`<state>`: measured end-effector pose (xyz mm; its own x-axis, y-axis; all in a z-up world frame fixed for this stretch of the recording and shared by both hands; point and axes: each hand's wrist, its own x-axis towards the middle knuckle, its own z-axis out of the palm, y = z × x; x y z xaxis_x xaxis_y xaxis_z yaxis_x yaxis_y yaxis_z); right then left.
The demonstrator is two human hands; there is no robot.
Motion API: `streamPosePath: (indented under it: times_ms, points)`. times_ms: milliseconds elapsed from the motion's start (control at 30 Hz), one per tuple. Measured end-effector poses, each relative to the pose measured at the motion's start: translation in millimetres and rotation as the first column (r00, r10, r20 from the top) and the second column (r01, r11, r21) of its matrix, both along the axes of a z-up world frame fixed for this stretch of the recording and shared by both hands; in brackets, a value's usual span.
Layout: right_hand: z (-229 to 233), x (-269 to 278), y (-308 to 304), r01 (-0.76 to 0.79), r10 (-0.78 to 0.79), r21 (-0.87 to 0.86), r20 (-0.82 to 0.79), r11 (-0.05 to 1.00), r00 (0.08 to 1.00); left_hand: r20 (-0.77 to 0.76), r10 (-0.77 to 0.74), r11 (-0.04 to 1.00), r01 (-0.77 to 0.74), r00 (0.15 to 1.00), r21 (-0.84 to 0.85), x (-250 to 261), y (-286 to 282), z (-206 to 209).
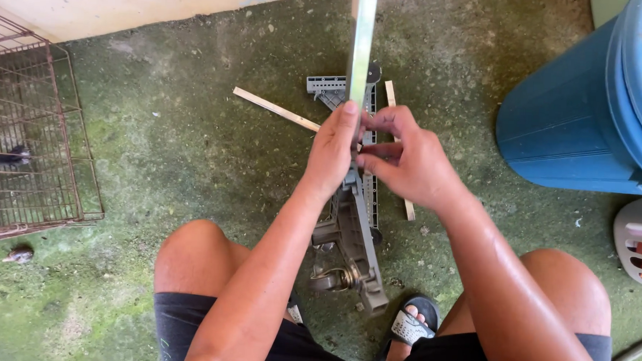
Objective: The recorder is assembling the frame for a washing machine base or similar household appliance.
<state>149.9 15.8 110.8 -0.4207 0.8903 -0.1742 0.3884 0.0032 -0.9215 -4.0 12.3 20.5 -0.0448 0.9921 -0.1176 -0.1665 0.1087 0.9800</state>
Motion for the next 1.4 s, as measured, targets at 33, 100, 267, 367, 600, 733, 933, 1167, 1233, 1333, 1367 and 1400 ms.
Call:
streamPosePath:
  times_ms: [33,100,267,367,600,733,933,1167,1233,1333,1367,1400]
  points:
    - [3,-4,-9,-0.003,0.003,-0.001,0.003,1.0,1.0,0.003,0.003,1.0,-0.003,1.0,-0.001,0,0,-2]
    - [11,-13,-25,-0.002,-0.001,0.026,0.129,1.0,0.992,0.033,0.034,0.997,-0.037,0.999,0.067,-5,4,-4]
    - [-17,-14,-48,-0.13,0.003,0.337,0.353,0.933,0.935,0.032,0.035,0.999,-0.036,0.999,0.028,-12,7,-2]
    - [-29,-5,-40,-0.057,-0.065,0.417,0.272,0.907,0.96,0.095,0.005,1.0,-0.005,0.995,0.003,-15,9,2]
    - [-39,-1,-32,-0.02,-0.057,0.26,0.288,0.965,0.956,0.106,0.011,1.0,-0.01,0.994,-0.007,-10,6,7]
    - [-56,2,-33,-0.029,-0.049,0.272,0.278,0.962,0.959,0.098,-0.003,1.0,0.005,0.995,-0.02,-16,7,11]
    - [-55,1,-32,-0.048,-0.061,0.448,0.225,0.893,0.972,0.141,0.017,0.999,-0.01,0.99,-0.049,-23,11,15]
    - [-60,4,-24,-0.073,-0.072,0.298,0.45,0.952,0.89,0.093,-0.042,0.991,0.029,0.995,0.129,-30,7,10]
    - [-61,7,-24,-0.111,-0.064,0.31,0.502,0.944,0.862,0.159,-0.068,0.996,0.057,0.985,0.067,-31,7,15]
    - [-57,9,-23,-0.113,-0.11,0.445,0.446,0.888,0.888,0.242,-0.135,0.961,0.068,0.961,0.268,-38,8,28]
    - [-54,9,-21,-0.127,-0.104,0.465,0.441,0.876,0.891,0.303,-0.151,0.962,0.07,0.941,0.263,-41,7,39]
    - [-51,10,-20,-0.14,-0.1,0.485,0.437,0.863,0.894,0.364,-0.169,0.963,0.075,0.916,0.258,-42,6,50]
